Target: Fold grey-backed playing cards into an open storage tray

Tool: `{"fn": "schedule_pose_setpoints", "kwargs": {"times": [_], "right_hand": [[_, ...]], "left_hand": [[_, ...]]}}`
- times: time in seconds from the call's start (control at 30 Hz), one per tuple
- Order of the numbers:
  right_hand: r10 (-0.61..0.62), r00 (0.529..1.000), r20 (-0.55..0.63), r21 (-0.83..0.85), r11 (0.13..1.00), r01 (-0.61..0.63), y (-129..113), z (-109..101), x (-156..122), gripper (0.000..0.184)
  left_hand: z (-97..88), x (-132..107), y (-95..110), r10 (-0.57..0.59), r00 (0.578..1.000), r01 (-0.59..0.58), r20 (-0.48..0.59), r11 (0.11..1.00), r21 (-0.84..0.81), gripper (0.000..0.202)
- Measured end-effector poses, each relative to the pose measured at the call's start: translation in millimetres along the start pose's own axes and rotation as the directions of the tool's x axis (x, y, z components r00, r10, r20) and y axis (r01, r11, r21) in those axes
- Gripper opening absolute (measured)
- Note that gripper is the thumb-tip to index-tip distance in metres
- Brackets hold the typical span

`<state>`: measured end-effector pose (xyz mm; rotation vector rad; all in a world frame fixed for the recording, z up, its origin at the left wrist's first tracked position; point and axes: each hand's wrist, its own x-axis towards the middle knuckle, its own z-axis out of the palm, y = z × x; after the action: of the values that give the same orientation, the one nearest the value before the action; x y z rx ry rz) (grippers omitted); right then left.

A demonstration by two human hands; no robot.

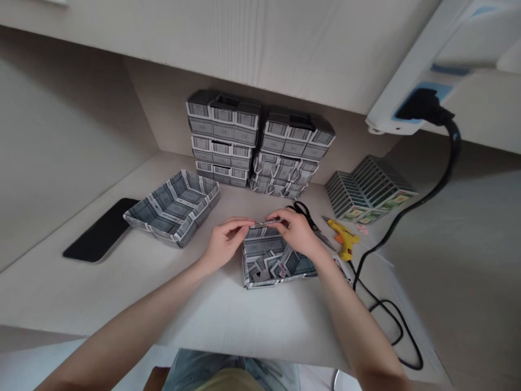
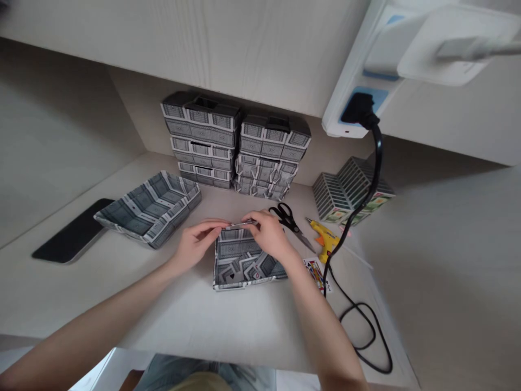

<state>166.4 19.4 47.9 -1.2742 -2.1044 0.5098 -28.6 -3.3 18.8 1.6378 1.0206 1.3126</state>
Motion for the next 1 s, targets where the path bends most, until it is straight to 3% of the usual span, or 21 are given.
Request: {"fn": "schedule_pose_setpoints", "kwargs": {"times": [0.3, 0.8, 1.0], "right_hand": [[0.026, 1.0, -0.004, 0.077, 0.997, -0.025, -4, -2, 0, 0.029], [0.06, 0.997, -0.058, 0.118, 0.992, -0.052, -10, -3, 0, 0.023], [-0.012, 1.0, -0.027, 0.12, 0.993, 0.015, -8, -2, 0, 0.02]], "left_hand": [[-1.2, 0, 1, 0.035, 0.999, -0.036, 0.039, 0.999, 0.021, 0.02], [-4.1, -1, -6, 0.125, 0.983, -0.14, 0.132, 0.984, 0.108, 0.025], [-4.1, -1, -5, 0.113, 0.979, -0.125, 0.17, 0.99, 0.06, 0.031]]}}
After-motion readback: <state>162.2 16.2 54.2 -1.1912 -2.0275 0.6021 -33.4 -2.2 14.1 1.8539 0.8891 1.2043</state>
